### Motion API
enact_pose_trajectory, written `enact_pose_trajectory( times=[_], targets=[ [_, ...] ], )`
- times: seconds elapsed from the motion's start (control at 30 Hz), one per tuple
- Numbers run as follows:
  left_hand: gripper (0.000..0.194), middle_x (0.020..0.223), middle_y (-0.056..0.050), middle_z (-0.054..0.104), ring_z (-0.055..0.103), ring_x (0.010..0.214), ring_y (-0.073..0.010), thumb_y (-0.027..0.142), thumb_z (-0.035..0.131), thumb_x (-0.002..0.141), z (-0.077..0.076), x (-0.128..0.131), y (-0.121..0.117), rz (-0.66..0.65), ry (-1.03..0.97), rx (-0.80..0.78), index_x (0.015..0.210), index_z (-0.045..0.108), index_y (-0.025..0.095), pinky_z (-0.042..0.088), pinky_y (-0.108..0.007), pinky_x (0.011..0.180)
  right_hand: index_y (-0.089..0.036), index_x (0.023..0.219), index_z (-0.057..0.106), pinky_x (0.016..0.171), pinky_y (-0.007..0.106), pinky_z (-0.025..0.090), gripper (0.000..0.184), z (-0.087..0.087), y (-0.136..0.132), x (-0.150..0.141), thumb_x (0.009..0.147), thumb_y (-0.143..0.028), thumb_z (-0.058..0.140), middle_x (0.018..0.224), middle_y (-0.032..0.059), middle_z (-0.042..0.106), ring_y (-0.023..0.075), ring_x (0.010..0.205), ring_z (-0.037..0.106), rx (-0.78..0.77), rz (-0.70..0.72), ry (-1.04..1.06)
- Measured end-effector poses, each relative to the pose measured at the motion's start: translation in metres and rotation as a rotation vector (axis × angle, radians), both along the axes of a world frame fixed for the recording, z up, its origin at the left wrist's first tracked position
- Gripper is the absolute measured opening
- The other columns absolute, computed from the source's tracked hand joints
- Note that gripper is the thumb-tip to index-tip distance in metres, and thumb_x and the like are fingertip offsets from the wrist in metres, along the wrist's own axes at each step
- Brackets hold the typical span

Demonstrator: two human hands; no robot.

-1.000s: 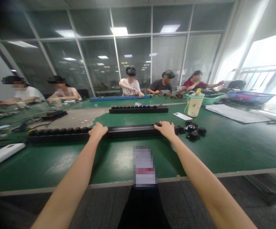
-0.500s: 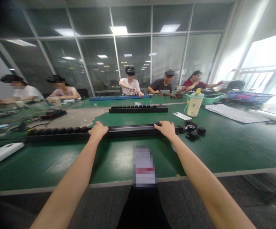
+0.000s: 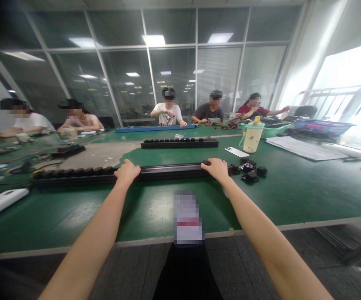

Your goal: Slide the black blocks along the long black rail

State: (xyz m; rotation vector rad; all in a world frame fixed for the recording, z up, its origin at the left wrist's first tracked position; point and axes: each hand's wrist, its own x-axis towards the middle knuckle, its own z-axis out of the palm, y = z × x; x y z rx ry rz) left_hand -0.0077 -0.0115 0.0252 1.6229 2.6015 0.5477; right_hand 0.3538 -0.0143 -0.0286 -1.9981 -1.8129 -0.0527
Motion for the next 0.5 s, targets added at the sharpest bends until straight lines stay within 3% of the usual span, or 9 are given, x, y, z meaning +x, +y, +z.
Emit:
enact_pose_trajectory(
  times=[0.5],
  targets=[
    [0.06, 0.135, -0.032, 0.062, 0.063, 0.126, -0.0387, 0.033, 0.049, 0.089, -0.0035, -0.0028, 0.0047, -0.003, 0.001, -0.005, 0.142, 0.047, 0.004, 0.043, -0.052, 0.106, -0.022, 0.113, 0.08, 0.103, 0.043, 0.044, 0.045, 0.0001, -0.0006, 0.0007, 0.092, -0.055, 0.058, 0.115, 0.0129, 0.077, 0.0329, 0.116, 0.067, 0.013, -0.027, 0.033]
  ],
)
